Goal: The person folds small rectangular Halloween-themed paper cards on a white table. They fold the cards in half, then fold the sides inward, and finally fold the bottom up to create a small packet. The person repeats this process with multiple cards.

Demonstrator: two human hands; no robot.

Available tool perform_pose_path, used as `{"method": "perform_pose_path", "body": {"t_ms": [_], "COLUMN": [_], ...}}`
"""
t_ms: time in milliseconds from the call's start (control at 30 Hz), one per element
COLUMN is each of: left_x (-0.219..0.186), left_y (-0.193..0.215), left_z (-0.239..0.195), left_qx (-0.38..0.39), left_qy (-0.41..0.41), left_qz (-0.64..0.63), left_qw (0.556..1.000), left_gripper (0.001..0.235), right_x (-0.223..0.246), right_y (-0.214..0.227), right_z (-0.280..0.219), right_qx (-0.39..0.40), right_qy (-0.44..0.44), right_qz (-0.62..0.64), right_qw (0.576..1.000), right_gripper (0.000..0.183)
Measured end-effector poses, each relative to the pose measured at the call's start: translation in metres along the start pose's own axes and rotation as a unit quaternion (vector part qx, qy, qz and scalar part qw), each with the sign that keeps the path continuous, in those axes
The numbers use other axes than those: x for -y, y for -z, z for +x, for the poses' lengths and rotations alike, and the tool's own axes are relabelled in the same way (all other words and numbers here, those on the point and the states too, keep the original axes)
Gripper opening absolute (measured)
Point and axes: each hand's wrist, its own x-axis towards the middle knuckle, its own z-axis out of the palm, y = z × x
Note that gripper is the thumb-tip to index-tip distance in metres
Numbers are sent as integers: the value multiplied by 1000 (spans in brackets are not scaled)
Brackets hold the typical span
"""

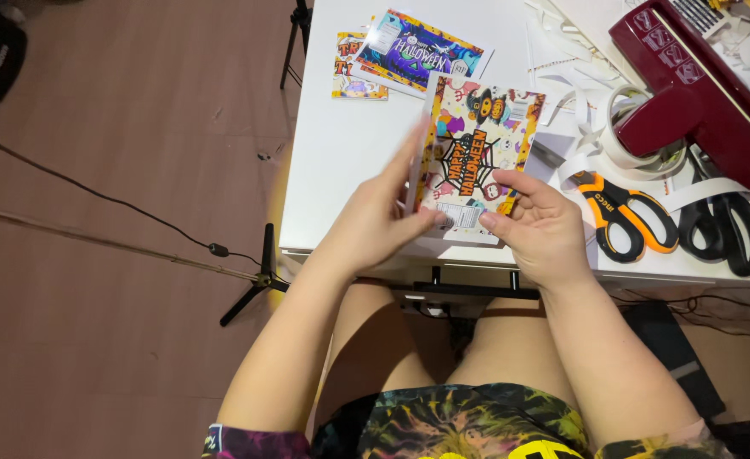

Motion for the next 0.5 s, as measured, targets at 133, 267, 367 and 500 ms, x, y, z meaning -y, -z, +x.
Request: {"method": "perform_pose_path", "body": {"t_ms": [133, 267, 367, 500], "left_x": [28, 26, 17, 6], "left_y": [-13, -12, -10, -14], "left_z": [-10, -21, -26, -31], "left_qx": [36, 25, 16, -29], "left_qy": [-67, -61, -52, -119], "left_qz": [49, 42, 29, 75], "left_qw": [996, 997, 998, 990], "left_gripper": [67, 71, 75, 80], "right_x": [0, 8, 15, 24], "right_y": [2, -5, -8, -2], "right_z": [-6, -13, -21, -33], "right_qx": [18, 54, 48, 38], "right_qy": [18, 81, 102, 175], "right_qz": [21, 2, 7, -81], "right_qw": [999, 995, 994, 980], "right_gripper": [69, 76, 80, 83]}}
